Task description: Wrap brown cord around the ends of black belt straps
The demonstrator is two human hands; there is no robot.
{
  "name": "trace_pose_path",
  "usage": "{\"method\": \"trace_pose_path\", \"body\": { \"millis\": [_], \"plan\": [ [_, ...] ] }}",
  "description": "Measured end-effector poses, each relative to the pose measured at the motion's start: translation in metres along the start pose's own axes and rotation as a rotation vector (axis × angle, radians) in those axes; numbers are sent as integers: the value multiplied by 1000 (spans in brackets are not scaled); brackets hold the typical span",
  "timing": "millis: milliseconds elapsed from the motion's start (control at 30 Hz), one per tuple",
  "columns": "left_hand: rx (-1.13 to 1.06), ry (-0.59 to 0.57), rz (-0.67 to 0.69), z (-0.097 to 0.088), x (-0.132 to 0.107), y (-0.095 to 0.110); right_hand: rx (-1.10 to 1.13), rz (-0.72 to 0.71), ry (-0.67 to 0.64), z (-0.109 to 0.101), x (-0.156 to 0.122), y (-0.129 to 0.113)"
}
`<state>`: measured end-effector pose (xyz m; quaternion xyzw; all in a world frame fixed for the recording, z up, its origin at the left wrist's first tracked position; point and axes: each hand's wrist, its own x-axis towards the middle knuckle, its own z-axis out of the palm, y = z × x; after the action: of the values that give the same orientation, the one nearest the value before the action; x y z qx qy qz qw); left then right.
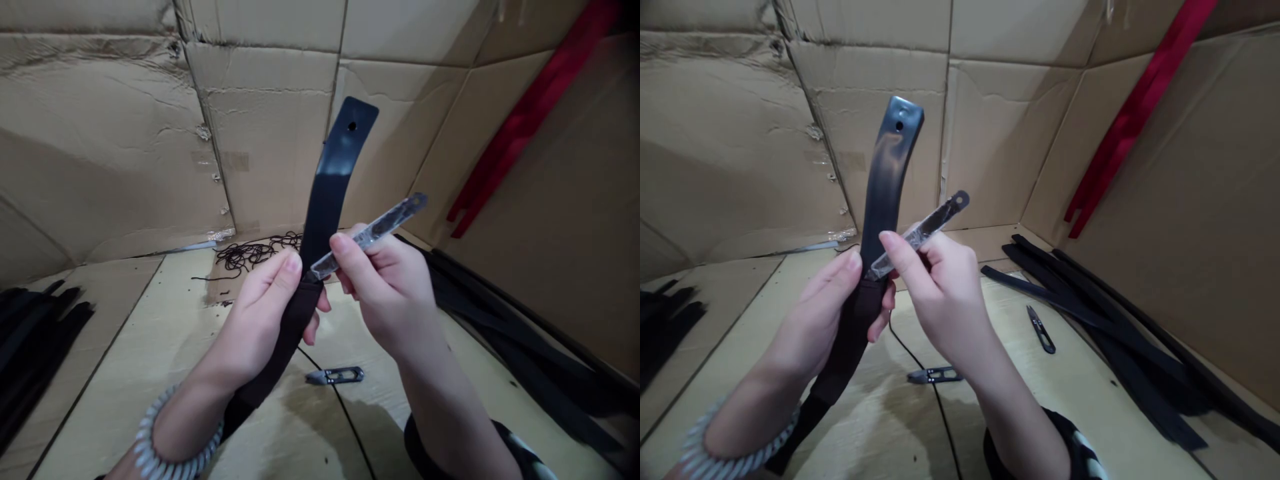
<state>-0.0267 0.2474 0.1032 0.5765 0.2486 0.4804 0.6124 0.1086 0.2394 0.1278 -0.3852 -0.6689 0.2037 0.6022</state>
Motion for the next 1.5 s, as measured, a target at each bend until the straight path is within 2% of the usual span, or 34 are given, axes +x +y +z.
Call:
{"method": "trace_pose_path", "body": {
  "millis": [233,333,467,633,800,933,1133,1267,1500],
  "plan": [
    [83,-12,-34,0,-1,2,-202,-177,-73,-15,1,-5],
    [186,-13,-38,-1,-1,2,-338,-299,-93,-19,-1,-8],
    [321,-12,-9,-2,0,2,-377,-400,-179,-25,-5,-12],
    [384,-35,0,-1,-1,1,-301,-328,-244,-31,-2,-12],
    [283,-36,-43,1,-2,0,-141,-164,-264,-29,6,-8],
    [186,-20,-59,2,-1,0,-130,-88,-157,-14,4,-6],
    [29,4,-27,3,3,1,-154,-54,230,15,-8,1],
    [63,-51,-62,4,-1,4,-131,-179,375,12,-6,4],
    [65,-60,-107,3,-6,3,-261,-322,449,0,-3,2]
  ]
}}
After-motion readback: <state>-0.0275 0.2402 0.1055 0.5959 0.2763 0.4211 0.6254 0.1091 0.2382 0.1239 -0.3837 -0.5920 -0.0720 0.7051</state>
